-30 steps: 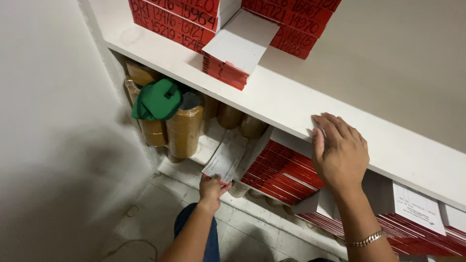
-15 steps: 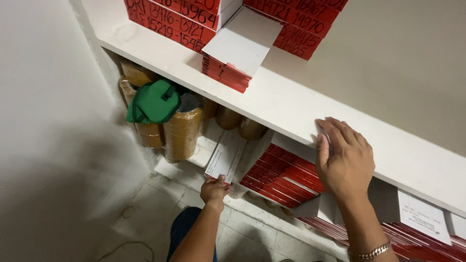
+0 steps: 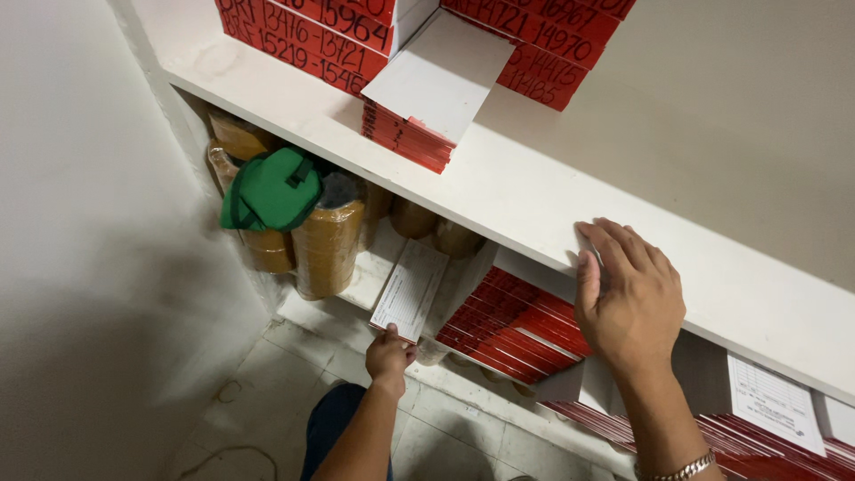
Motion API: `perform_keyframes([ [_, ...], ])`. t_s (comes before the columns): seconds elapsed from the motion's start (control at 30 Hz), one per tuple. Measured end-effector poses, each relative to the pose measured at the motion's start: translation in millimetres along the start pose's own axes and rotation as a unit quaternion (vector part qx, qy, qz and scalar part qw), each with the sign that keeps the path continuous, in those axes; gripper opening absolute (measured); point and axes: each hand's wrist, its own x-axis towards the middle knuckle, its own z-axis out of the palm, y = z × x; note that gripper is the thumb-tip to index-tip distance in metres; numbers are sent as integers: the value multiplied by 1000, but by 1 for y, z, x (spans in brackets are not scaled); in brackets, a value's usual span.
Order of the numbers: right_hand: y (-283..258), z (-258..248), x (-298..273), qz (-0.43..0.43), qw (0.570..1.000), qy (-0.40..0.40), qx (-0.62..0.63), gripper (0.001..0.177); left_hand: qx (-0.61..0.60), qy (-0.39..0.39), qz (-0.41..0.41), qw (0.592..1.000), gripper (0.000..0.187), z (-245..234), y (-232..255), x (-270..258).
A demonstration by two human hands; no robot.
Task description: The person rearranges stacks of red-bordered packets on white shelves by hand, moving individual packets or small groups between different positions and stacks.
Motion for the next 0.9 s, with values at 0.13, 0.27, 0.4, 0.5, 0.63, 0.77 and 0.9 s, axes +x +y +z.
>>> perform_keyframes([
  [0.13,5,5,-1,-10,1000,5,-15,40,-4,-10,11,1000,33,-3,-8,9],
  [0.27,0,-1,2,2,1000,-5,3,42,-11,-7,33,999,29,-2,-11,14],
  [0.4,-7,-9,6,-61,994,66,58,32,86,-4,59,995,52,-4,18,-14],
  [0.5,-5,-5,2,-30,997,62,15,33,98,103,102,985,43,-3,15,-4],
  [0.63,-5,-6,4,-26,997,65,26,35,-67,26,253,965,22,-10,104,-107],
  [0.77,-3,-2,1,16,999,32,25,39,-73,-102,436,891,18,-7,200,-188],
  [0.9,6,7,-1,13,999,43,26,38,-73,-161,458,871,20,16,285,-226],
])
